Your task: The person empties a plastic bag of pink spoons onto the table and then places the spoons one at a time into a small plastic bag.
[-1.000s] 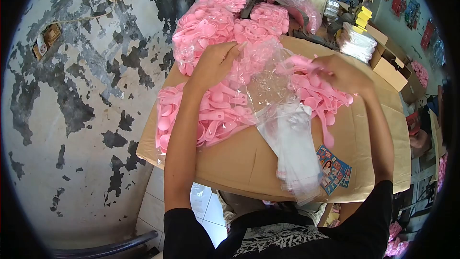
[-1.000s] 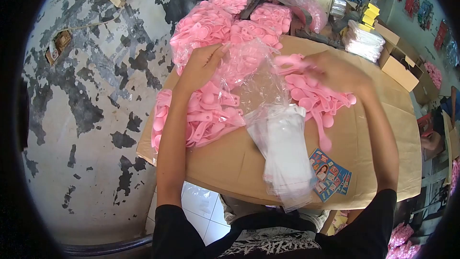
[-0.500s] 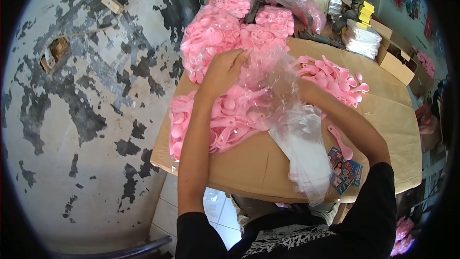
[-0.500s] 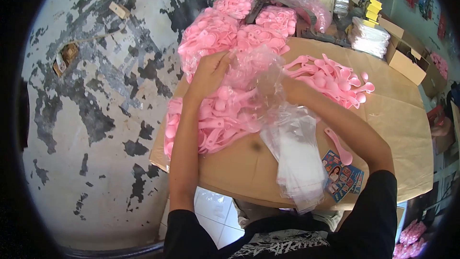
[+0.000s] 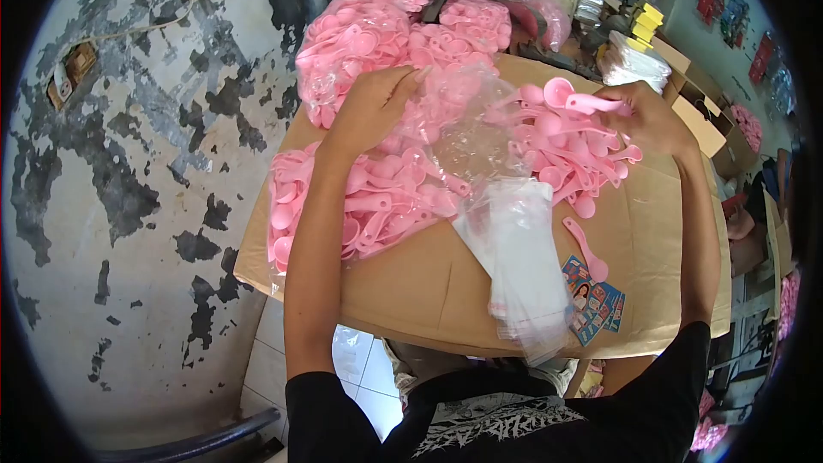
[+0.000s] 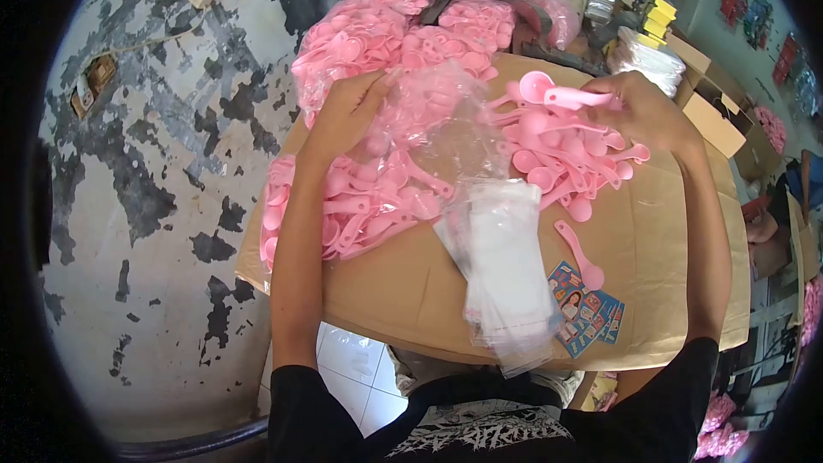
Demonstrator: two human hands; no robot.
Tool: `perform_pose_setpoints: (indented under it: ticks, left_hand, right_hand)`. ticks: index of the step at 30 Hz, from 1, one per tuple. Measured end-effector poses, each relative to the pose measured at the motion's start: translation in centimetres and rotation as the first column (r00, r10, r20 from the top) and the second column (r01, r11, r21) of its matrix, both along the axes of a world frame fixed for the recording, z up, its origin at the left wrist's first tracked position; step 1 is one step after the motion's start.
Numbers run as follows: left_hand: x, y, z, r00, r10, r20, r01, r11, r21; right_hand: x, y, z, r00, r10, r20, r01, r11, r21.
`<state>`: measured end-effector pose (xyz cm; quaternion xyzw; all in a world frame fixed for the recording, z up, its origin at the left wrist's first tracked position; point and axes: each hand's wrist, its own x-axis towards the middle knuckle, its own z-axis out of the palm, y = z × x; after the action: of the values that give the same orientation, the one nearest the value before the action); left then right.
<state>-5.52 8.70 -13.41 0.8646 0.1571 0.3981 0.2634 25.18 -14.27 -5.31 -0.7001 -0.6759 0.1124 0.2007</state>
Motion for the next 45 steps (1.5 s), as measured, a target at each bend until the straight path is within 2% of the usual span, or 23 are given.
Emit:
perform_pose_setpoints:
  ticks: [1, 4, 8, 11, 17, 20, 23, 26, 29, 32, 33, 35, 36, 38, 40, 41, 43, 45]
  left_hand:
    - [-0.1, -0.2, 0.2, 1.000, 0.011, -0.027, -0.012, 1.000, -0.020]
    - [-0.1, -0.3, 0.3, 0.999, 0.022, -0.038, -0.022, 0.999, -0.022]
    - [-0.1, -0.3, 0.3, 0.999, 0.020, -0.037, -0.022, 0.998, -0.063]
    - [-0.1, -0.1, 0.2, 1.000, 0.001, -0.024, -0.002, 0.998, -0.059]
    - [-0.2, 0.3, 0.0, 1.000, 0.003, -0.006, -0.003, 0.999, -0.038]
    - [-0.2, 0.5, -0.2, 1.000, -0.004, -0.003, 0.004, 0.999, -0.049]
    - [-0.5, 0.3, 0.2, 0.999, 0.019, -0.028, -0.020, 0.999, -0.035]
    - [-0.5, 0.2, 0.4, 0.999, 0.023, -0.032, -0.024, 1.000, -0.015]
    - [-0.4, 0.3, 0.3, 1.000, 0.023, -0.019, -0.023, 1.000, -0.011]
    - [-0.4, 0.2, 0.2, 1.000, 0.018, -0.008, -0.018, 1.000, -0.023]
    - [-0.4, 0.2, 0.2, 1.000, 0.015, -0.006, -0.016, 1.000, -0.026]
    - [-0.4, 0.1, 0.3, 1.000, 0.007, 0.002, -0.007, 0.999, -0.048]
    - [-0.4, -0.1, 0.4, 1.000, 0.003, 0.007, -0.003, 0.998, -0.066]
    - [-0.3, -0.3, 0.4, 1.000, 0.002, 0.006, -0.001, 0.995, -0.097]
    - [-0.1, -0.4, 0.3, 1.000, 0.005, -0.001, -0.005, 0.993, -0.116]
    - [0.0, -0.4, 0.3, 1.000, 0.001, -0.018, -0.003, 0.993, -0.117]
    - [-0.2, -0.2, 0.3, 0.999, 0.003, -0.046, -0.009, 0.994, -0.110]
    - [-0.1, 0.0, -0.1, 0.999, -0.002, -0.038, -0.002, 0.995, -0.100]
  right_hand:
    - [0.8, 0.1, -0.2, 0.999, 0.040, -0.011, -0.039, 0.998, 0.041]
    - [1.8, -0.1, 0.2, 0.998, -0.011, -0.059, 0.011, 1.000, 0.000]
    - [1.5, -0.2, 1.0, 0.986, -0.143, -0.089, 0.138, 0.989, -0.057]
    - [2.9, 0.4, -0.1, 0.987, -0.159, 0.026, 0.159, 0.987, -0.013]
    - [3.3, 0.8, -0.5, 0.985, -0.169, -0.032, 0.169, 0.986, -0.011]
    - [3.4, 0.8, -0.3, 0.994, -0.109, -0.012, 0.109, 0.992, 0.068]
    - [2.5, 0.5, 0.6, 0.993, -0.087, 0.084, 0.069, 0.978, 0.196]
    - [0.8, 0.2, 1.7, 0.978, -0.192, 0.083, 0.174, 0.966, 0.191]
    - [0.7, 0.2, 1.8, 0.954, -0.250, 0.166, 0.224, 0.961, 0.160]
    - [1.2, -0.8, -0.6, 0.946, -0.140, 0.294, 0.044, 0.949, 0.311]
    - [1.7, -0.3, -1.6, 0.827, -0.109, 0.551, -0.134, 0.914, 0.383]
    - [-1.4, 0.3, -1.5, 0.956, 0.059, 0.286, -0.125, 0.967, 0.220]
    - [-3.3, 0.9, -1.4, 0.984, 0.122, 0.131, -0.140, 0.981, 0.136]
    - [-5.2, 3.0, -3.1, 0.907, 0.388, 0.162, -0.406, 0.908, 0.101]
    - [-6.4, 6.2, -6.7, 0.874, 0.431, 0.224, -0.445, 0.895, 0.017]
    - [-8.8, 7.5, -6.7, 0.914, 0.371, 0.163, -0.338, 0.920, -0.198]
    - [-10.7, 10.3, -9.7, 0.857, 0.483, 0.179, -0.443, 0.869, -0.221]
    - [-11.5, 12.6, -13.0, 0.760, 0.601, 0.245, -0.614, 0.788, -0.029]
